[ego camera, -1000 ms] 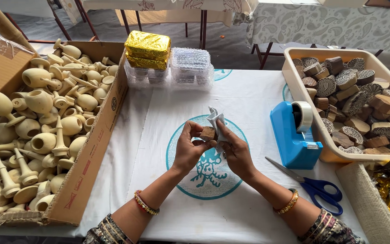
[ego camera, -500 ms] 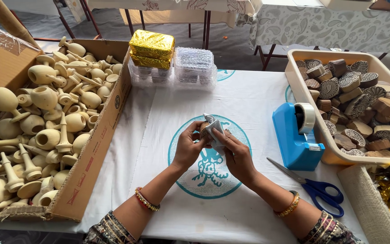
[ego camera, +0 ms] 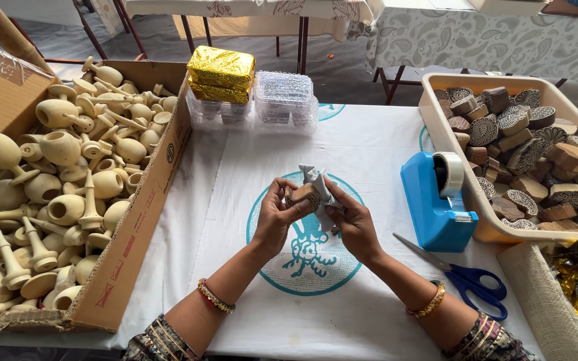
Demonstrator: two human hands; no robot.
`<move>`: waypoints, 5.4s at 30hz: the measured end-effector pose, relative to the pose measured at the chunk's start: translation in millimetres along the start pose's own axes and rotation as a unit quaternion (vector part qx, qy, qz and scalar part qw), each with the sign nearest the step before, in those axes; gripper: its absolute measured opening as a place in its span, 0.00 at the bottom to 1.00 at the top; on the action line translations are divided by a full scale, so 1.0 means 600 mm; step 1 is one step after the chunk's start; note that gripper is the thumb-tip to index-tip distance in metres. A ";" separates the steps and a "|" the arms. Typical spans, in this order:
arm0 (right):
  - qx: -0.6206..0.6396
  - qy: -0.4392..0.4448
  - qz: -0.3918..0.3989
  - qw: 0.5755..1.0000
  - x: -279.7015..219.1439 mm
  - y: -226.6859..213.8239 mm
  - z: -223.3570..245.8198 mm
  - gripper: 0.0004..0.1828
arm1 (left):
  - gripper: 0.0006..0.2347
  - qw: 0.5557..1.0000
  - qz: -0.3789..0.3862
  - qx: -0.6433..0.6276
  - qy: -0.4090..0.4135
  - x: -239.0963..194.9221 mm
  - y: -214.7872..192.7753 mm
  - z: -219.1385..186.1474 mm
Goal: The person wraps a small plastic container with gold foil and secures it with clear tape. They then pick up a wooden stamp and wipe it with a cloth.
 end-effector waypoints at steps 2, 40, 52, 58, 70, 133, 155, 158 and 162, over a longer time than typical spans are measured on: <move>0.005 0.021 -0.009 1.000 -0.003 0.002 -0.007 0.32 | 0.15 0.999 -0.012 -0.037 -0.025 0.002 -0.012 0.021; -0.127 -0.053 0.038 0.990 -0.019 0.042 0.029 0.24 | 0.18 0.998 0.009 -0.060 -0.023 0.021 -0.035 -0.006; -0.470 0.180 0.233 0.832 0.048 0.091 0.089 0.20 | 0.14 0.955 0.108 0.250 -0.114 0.044 -0.072 0.078; -0.442 -0.111 0.237 0.858 0.253 0.192 0.214 0.39 | 0.21 0.888 0.058 0.445 -0.101 0.041 -0.067 0.050; -0.461 -0.036 0.240 0.854 0.706 0.229 -0.021 0.87 | 0.19 0.897 0.069 0.435 -0.042 0.046 -0.067 0.066; -0.774 0.206 0.260 0.539 0.487 -0.217 -0.131 0.59 | 0.19 0.890 0.081 0.437 -0.107 0.045 -0.064 0.042; -0.614 0.165 0.164 0.754 0.536 -0.209 -0.150 0.56 | 0.19 0.892 0.078 0.441 -0.056 0.050 -0.066 0.046; -0.661 0.002 0.102 0.744 0.562 -0.079 -0.023 0.43 | 0.19 0.891 0.083 0.439 -0.088 0.043 -0.065 0.039; -0.500 -0.113 0.179 0.840 0.600 0.157 0.051 0.44 | 0.18 0.900 0.088 0.419 -0.080 0.043 -0.065 0.042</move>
Point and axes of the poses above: each hand's wrist, its own x-axis towards the middle knuckle, its own y-axis out of the palm, z = x × y, the point moved 7 cm from there along x, towards the middle knuckle, and after that the axes turned 5 degrees about x, right-handed, at the moved point
